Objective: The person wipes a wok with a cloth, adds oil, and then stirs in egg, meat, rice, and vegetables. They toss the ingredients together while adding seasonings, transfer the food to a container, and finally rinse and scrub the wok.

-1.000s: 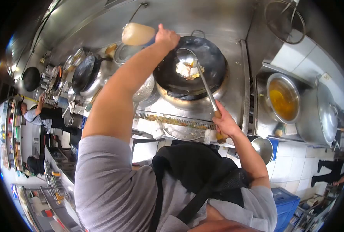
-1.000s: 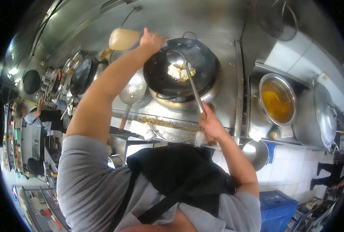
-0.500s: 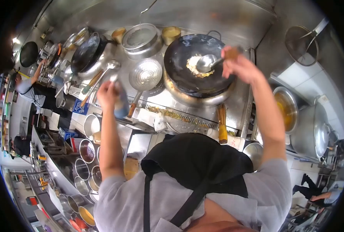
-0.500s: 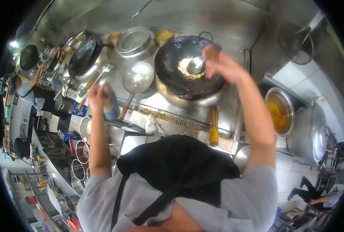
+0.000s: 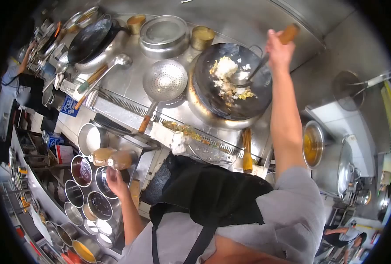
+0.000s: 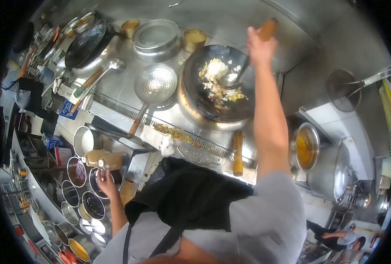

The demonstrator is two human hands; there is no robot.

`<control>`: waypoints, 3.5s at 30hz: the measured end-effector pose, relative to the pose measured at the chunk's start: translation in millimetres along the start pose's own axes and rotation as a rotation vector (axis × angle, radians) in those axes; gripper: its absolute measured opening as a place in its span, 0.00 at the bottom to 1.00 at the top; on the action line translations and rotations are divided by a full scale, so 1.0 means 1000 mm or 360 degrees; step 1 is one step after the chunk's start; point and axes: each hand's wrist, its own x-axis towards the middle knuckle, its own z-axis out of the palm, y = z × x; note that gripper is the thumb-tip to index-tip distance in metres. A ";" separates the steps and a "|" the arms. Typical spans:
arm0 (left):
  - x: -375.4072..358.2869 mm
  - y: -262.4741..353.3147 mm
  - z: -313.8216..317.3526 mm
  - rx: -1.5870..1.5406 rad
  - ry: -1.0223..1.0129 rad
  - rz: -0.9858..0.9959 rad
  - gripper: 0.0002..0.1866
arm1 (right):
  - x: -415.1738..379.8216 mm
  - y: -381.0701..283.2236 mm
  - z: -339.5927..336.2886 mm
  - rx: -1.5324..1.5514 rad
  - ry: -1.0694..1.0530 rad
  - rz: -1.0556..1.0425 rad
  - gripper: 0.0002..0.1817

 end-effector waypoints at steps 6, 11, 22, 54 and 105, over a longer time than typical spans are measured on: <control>-0.087 0.027 0.060 -0.0041 -0.1107 -0.0403 0.06 | -0.025 0.011 0.015 0.0162 0.0066 -0.0058 0.12; -0.075 0.193 0.234 -0.0234 -0.1616 0.1380 0.07 | -0.030 -0.020 -0.003 0.0142 -0.0023 -0.0163 0.14; -0.110 0.255 0.247 0.0411 -0.1935 0.1899 0.20 | -0.028 -0.165 -0.072 0.0329 0.0194 -0.0205 0.12; -0.075 0.242 0.312 0.0524 -0.1892 0.1973 0.16 | -0.036 -0.027 0.015 -0.0311 0.0452 0.0158 0.13; 0.009 0.431 0.063 -0.1095 -0.3539 0.2243 0.09 | -0.087 -0.007 0.001 0.0299 -0.0067 0.0141 0.15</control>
